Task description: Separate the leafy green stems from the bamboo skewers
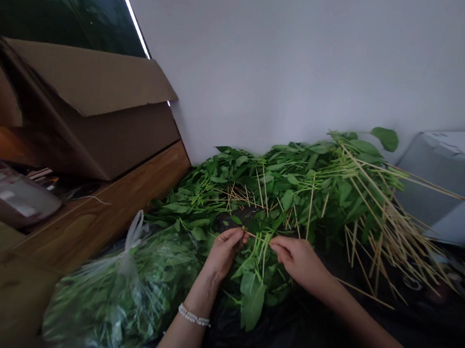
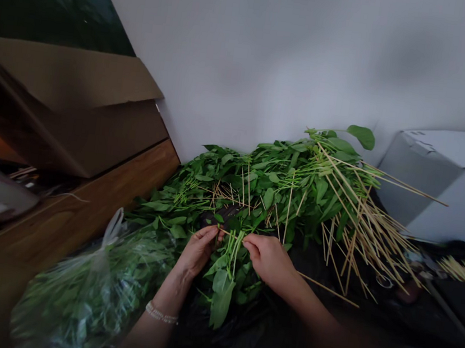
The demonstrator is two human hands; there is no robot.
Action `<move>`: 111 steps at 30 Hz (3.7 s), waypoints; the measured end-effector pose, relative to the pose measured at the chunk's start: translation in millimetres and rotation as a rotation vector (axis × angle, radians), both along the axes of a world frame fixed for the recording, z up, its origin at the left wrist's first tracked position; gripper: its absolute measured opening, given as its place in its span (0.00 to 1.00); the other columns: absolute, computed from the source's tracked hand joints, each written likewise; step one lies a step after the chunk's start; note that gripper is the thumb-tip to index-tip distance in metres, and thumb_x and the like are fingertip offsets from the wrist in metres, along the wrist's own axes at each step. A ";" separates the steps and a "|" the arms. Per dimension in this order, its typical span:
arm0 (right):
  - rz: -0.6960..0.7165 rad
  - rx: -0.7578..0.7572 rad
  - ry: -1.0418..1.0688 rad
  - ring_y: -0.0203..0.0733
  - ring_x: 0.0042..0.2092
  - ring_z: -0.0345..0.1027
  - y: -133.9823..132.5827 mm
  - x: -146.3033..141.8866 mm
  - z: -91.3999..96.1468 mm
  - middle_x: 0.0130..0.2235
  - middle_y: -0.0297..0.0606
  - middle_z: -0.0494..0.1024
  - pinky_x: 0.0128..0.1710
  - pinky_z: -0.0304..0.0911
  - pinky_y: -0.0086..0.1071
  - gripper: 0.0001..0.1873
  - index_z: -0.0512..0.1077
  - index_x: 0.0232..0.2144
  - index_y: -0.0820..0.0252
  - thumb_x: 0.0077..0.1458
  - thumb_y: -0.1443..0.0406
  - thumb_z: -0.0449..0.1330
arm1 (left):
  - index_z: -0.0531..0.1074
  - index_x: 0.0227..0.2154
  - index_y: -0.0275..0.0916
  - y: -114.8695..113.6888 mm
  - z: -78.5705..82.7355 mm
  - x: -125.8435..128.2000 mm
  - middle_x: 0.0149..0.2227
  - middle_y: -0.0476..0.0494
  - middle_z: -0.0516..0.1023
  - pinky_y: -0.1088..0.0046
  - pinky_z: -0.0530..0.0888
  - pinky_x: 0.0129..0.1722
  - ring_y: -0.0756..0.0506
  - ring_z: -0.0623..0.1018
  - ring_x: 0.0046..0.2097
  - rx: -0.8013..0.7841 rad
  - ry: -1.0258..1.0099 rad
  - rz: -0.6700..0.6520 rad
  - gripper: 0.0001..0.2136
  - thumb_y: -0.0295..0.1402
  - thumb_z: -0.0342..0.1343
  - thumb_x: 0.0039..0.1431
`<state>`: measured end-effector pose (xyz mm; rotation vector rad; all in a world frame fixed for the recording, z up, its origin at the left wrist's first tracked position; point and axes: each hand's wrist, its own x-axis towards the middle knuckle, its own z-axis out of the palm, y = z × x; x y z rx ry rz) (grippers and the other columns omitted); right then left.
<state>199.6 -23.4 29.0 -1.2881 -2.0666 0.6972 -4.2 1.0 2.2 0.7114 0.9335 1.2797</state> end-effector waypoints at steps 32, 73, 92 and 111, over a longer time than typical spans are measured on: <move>-0.032 0.039 -0.105 0.40 0.39 0.72 -0.4 -3.4 -8.9 0.35 0.37 0.80 0.39 0.61 0.29 0.15 0.76 0.36 0.54 0.60 0.64 0.48 | 0.79 0.27 0.34 0.6 -7.0 -2.7 0.25 0.46 0.78 0.76 0.70 0.35 0.52 0.74 0.29 0.059 0.114 -0.031 0.14 0.36 0.71 0.37; -0.011 0.032 -0.042 0.39 0.35 0.70 2.4 -8.6 -20.2 0.32 0.35 0.77 0.37 0.58 0.29 0.14 0.73 0.34 0.56 0.61 0.64 0.48 | 0.79 0.28 0.35 -1.9 -4.2 0.1 0.27 0.47 0.79 0.77 0.70 0.38 0.52 0.75 0.30 0.023 0.113 -0.132 0.14 0.35 0.72 0.37; -0.092 -0.010 0.005 0.38 0.29 0.67 11.1 6.6 -25.5 0.26 0.34 0.74 0.31 0.58 0.29 0.15 0.73 0.31 0.56 0.59 0.61 0.48 | 0.81 0.34 0.40 -18.4 25.4 -14.1 0.33 0.45 0.69 0.75 0.64 0.33 0.48 0.68 0.34 0.525 0.681 -0.604 0.09 0.32 0.65 0.47; -0.072 -0.009 -0.018 0.38 0.29 0.68 8.8 3.7 -17.4 0.27 0.35 0.75 0.31 0.58 0.29 0.16 0.73 0.30 0.56 0.60 0.61 0.47 | 0.73 0.24 0.43 -8.8 15.0 -26.8 0.23 0.54 0.58 0.77 0.63 0.28 0.53 0.62 0.27 0.290 -0.348 -0.033 0.14 0.43 0.71 0.38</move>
